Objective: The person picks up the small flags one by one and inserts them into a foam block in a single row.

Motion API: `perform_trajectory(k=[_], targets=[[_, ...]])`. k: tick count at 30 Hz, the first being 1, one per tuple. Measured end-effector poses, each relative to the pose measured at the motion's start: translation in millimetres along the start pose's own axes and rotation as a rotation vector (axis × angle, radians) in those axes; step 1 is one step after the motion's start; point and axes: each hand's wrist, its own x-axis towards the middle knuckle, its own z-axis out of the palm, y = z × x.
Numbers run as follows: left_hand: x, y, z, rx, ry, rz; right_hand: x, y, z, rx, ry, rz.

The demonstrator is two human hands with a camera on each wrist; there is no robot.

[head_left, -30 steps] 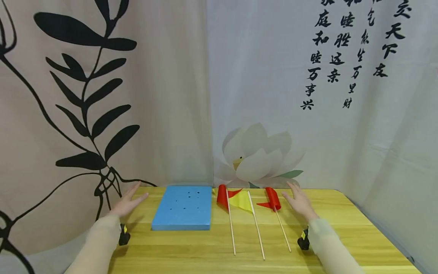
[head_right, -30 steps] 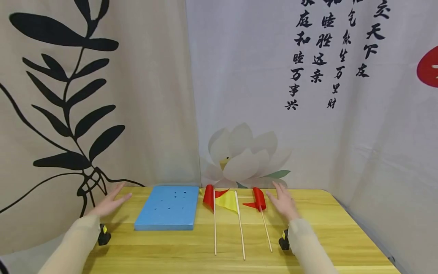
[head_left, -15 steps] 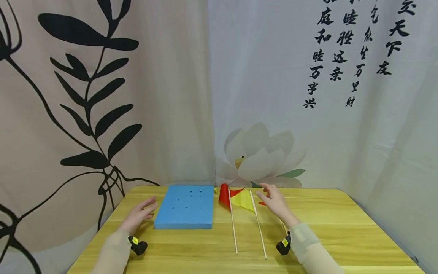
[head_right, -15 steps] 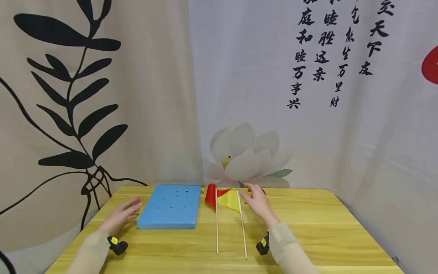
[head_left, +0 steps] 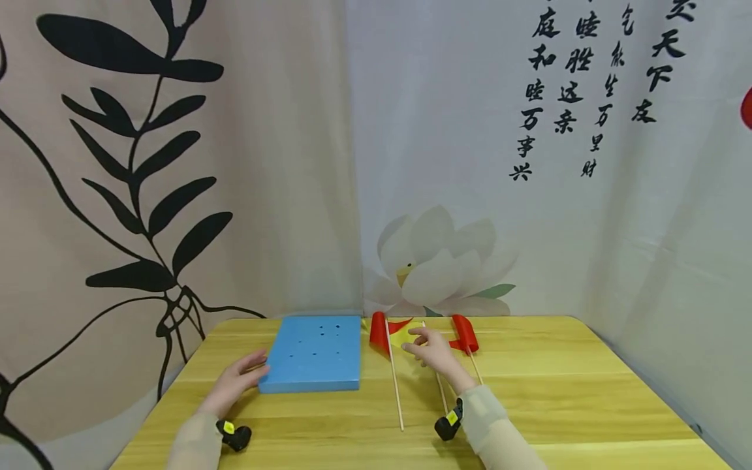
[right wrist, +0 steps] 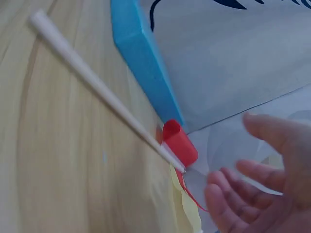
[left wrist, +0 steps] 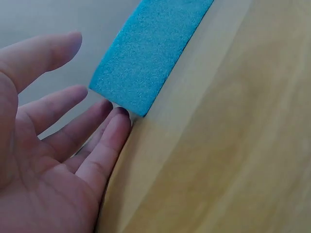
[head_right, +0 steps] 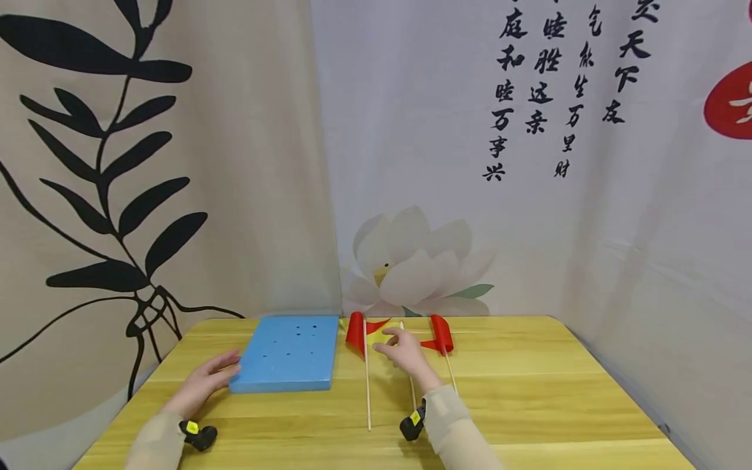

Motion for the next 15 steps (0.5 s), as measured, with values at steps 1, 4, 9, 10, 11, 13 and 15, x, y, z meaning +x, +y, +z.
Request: perform_trajectory(k=[1,4,9,10,11,13,15], targets=[[-0.5,0.0,-0.5,0.001,-0.001,0.000,0.6,-0.1,3.1,0.019,-0.017,0.022],[-0.8,0.4,-1.2,-0.004,-0.011,-0.006,2.3,1.9,11.5,0.055,-0.059,0.091],[-1.4,1.4,-0.8,-0.015,-0.002,-0.018,4.1,8.8,22.9,0.118,-0.086,0.169],[-1.6,1.1,-0.6,-0.017,0.000,-0.019,4.3,10.2,24.7,0.130,-0.088,0.184],[-2.0,0.8,-0.3,-0.016,-0.002,-0.016,4.3,10.7,26.4,0.136,-0.089,0.196],[-2.3,-0.1,0.5,-0.006,-0.005,-0.014,3.9,12.2,29.3,0.138,-0.098,0.217],[-2.1,-1.8,1.5,0.006,-0.004,-0.015,2.9,12.5,31.6,0.140,-0.106,0.233]])
